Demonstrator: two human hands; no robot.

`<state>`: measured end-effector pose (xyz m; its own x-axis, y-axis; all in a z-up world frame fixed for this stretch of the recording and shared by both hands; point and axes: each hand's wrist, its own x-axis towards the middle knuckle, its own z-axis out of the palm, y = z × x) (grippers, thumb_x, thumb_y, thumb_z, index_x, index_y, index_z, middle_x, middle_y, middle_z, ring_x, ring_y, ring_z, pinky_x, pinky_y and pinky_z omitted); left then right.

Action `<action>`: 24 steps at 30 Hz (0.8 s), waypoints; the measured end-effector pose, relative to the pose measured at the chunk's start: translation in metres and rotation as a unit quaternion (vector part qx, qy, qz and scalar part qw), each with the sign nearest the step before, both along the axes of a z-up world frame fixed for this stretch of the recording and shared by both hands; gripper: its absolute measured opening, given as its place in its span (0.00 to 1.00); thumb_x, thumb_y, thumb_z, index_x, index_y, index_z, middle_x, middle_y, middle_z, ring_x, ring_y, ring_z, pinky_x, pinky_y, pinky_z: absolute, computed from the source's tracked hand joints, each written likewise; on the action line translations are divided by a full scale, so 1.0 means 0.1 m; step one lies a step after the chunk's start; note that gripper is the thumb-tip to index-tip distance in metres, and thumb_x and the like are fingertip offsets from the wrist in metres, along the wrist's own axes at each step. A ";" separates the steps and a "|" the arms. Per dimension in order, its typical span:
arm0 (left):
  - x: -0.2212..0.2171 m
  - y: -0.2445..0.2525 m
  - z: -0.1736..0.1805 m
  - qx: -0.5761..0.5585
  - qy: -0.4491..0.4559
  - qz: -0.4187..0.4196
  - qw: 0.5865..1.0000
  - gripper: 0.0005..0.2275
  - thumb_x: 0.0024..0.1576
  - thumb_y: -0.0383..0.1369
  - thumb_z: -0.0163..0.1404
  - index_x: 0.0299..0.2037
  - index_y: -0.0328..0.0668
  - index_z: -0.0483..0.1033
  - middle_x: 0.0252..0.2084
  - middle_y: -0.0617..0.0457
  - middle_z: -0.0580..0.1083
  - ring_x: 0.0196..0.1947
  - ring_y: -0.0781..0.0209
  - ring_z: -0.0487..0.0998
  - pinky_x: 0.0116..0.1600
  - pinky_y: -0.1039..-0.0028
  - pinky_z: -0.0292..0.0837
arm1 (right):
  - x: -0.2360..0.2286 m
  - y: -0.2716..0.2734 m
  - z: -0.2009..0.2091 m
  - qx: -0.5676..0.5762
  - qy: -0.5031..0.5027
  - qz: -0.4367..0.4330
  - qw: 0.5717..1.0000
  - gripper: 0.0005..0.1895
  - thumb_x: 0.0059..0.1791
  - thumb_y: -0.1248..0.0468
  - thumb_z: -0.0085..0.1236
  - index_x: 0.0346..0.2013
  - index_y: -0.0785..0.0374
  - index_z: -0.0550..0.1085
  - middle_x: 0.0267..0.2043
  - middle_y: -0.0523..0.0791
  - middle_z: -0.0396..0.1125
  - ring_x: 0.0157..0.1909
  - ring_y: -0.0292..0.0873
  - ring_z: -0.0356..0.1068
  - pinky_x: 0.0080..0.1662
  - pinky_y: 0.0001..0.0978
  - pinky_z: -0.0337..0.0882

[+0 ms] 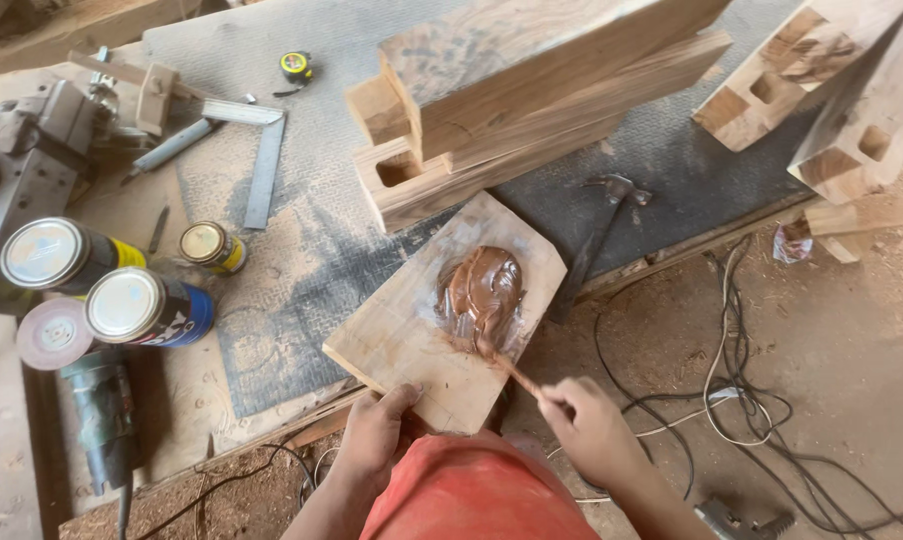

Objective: The person uses a wooden stick to scoop a brown paste from a flat board and applies it into rectangular mortises on several wooden beams. The person repeatedly scoops and fills the cavities on multiple pieces.

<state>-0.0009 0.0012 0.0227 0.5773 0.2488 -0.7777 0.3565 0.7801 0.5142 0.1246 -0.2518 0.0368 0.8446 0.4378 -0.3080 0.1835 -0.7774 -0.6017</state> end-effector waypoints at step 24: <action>-0.05 0.04 -0.16 0.053 0.001 -0.081 0.995 0.10 0.55 0.33 0.52 0.36 0.31 0.79 0.28 0.47 0.77 0.23 0.59 0.75 0.30 0.70 0.72 | 0.11 -0.03 -0.08 0.036 0.079 -0.030 0.996 0.18 0.47 0.56 0.64 0.45 0.66 0.78 0.28 0.42 0.72 0.26 0.32 0.68 0.30 0.27 0.69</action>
<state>-0.0055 0.0050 0.0065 0.6155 0.2325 -0.7530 0.4744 0.6537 0.5896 0.1352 -0.2549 0.0292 0.8135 0.4131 -0.4093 0.0357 -0.7380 -0.6739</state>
